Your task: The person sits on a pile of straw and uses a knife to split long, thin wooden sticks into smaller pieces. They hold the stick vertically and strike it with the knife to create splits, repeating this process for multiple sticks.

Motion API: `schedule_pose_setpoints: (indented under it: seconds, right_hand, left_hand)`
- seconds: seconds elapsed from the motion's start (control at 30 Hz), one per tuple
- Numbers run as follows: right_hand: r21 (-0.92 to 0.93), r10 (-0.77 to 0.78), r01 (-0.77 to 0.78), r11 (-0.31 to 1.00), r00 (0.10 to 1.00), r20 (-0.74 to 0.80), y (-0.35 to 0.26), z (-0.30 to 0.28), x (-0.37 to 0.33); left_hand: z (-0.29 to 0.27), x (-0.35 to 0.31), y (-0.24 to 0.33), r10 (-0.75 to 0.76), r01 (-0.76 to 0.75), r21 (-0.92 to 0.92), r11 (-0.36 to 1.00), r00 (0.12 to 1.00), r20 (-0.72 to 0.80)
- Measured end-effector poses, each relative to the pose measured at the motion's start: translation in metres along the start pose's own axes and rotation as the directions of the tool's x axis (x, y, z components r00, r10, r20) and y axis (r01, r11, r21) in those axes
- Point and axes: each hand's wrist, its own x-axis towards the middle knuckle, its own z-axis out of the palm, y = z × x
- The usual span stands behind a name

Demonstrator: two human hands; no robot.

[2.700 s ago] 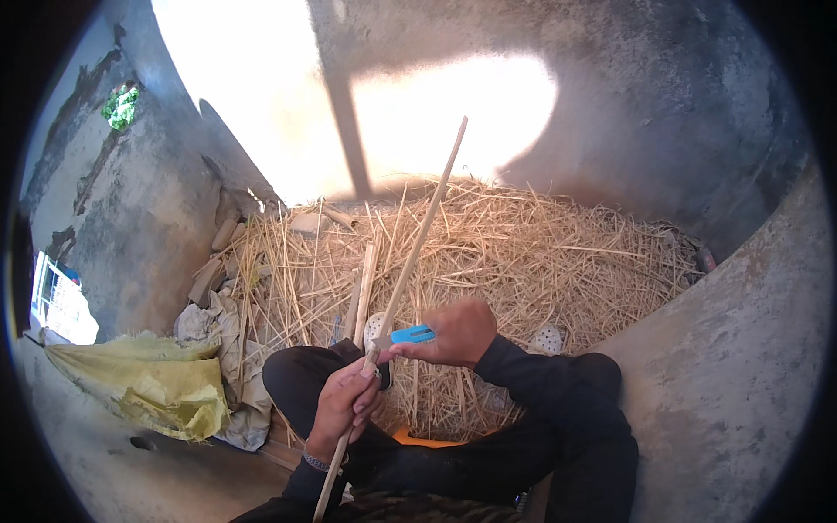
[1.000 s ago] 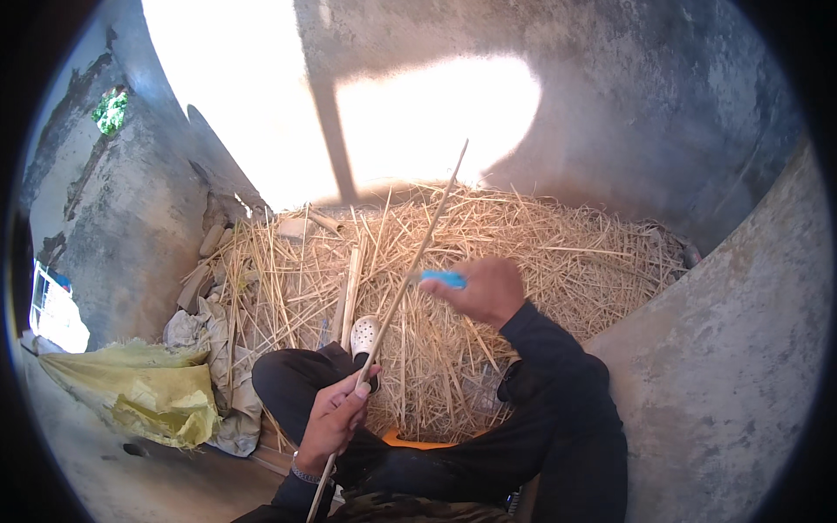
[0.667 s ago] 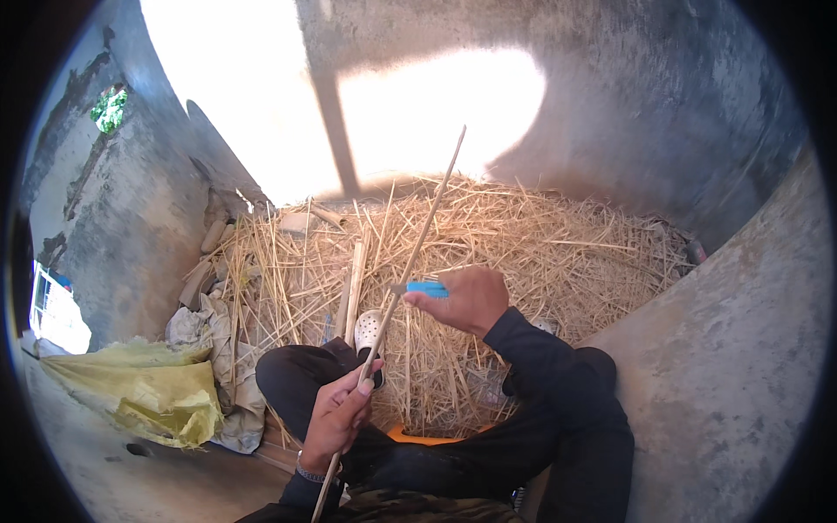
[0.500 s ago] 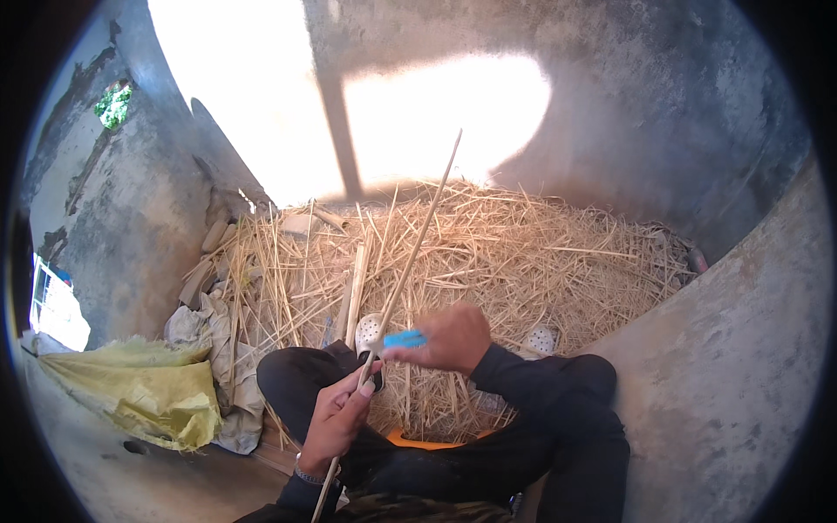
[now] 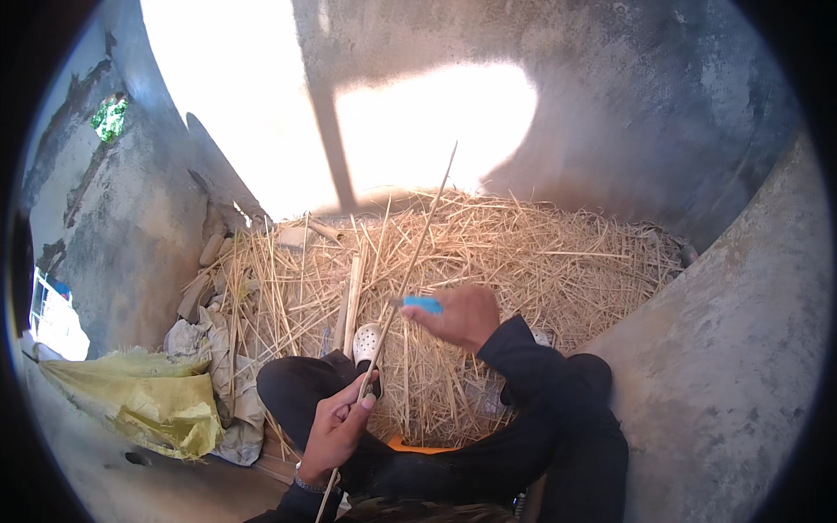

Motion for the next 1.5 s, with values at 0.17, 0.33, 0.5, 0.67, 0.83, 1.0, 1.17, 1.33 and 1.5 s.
schedule_pose_setpoints:
  seconds: [0.17,0.33,0.5,0.67,0.83,1.0,1.17,1.33,1.5]
  right_hand:
    - [-0.028,-0.056,0.056,0.998,0.998,-0.003,0.000,-0.006,0.002]
    - [-0.011,0.064,-0.065,0.998,0.998,-0.027,0.023,-0.020,0.018]
    - [-0.088,0.009,-0.010,0.996,1.000,-0.016,0.019,-0.003,0.009]
    - [-0.171,0.090,-0.119,0.978,0.981,-0.170,0.080,-0.028,0.042]
    - [-0.261,-0.031,-0.027,0.965,0.976,-0.216,0.097,-0.036,0.053]
    - [-0.308,0.292,-0.354,0.883,0.928,-0.232,0.166,-0.063,0.064]
    - [-0.250,0.508,-0.616,0.747,0.772,-0.383,0.232,-0.070,0.055]
    - [-0.142,0.562,-0.702,0.698,0.660,-0.498,0.267,-0.070,0.031]
    - [-0.039,0.265,-0.266,0.963,0.963,-0.040,0.078,-0.044,0.042]
  left_hand:
    - [0.001,-0.004,-0.005,-0.010,0.011,0.077,0.997,1.000,-0.020]
    - [-0.001,-0.010,-0.002,-0.024,0.022,0.119,0.993,0.999,0.021]
    - [-0.003,-0.015,-0.014,-0.009,0.008,0.137,0.991,1.000,0.010]
    - [0.002,-0.025,-0.009,-0.039,0.026,0.181,0.983,0.997,0.072]
    - [0.003,-0.029,-0.009,-0.086,0.066,0.175,0.982,0.990,0.110]
    - [0.014,-0.044,-0.001,-0.133,0.096,0.232,0.968,0.979,0.151]
    - [0.015,-0.053,-0.008,-0.024,-0.034,0.269,0.962,0.977,0.210]
    - [0.010,-0.038,-0.016,-0.215,0.230,-0.070,0.971,0.960,0.179]
    - [-0.007,-0.002,-0.014,-0.167,0.193,-0.433,0.880,0.981,0.099]
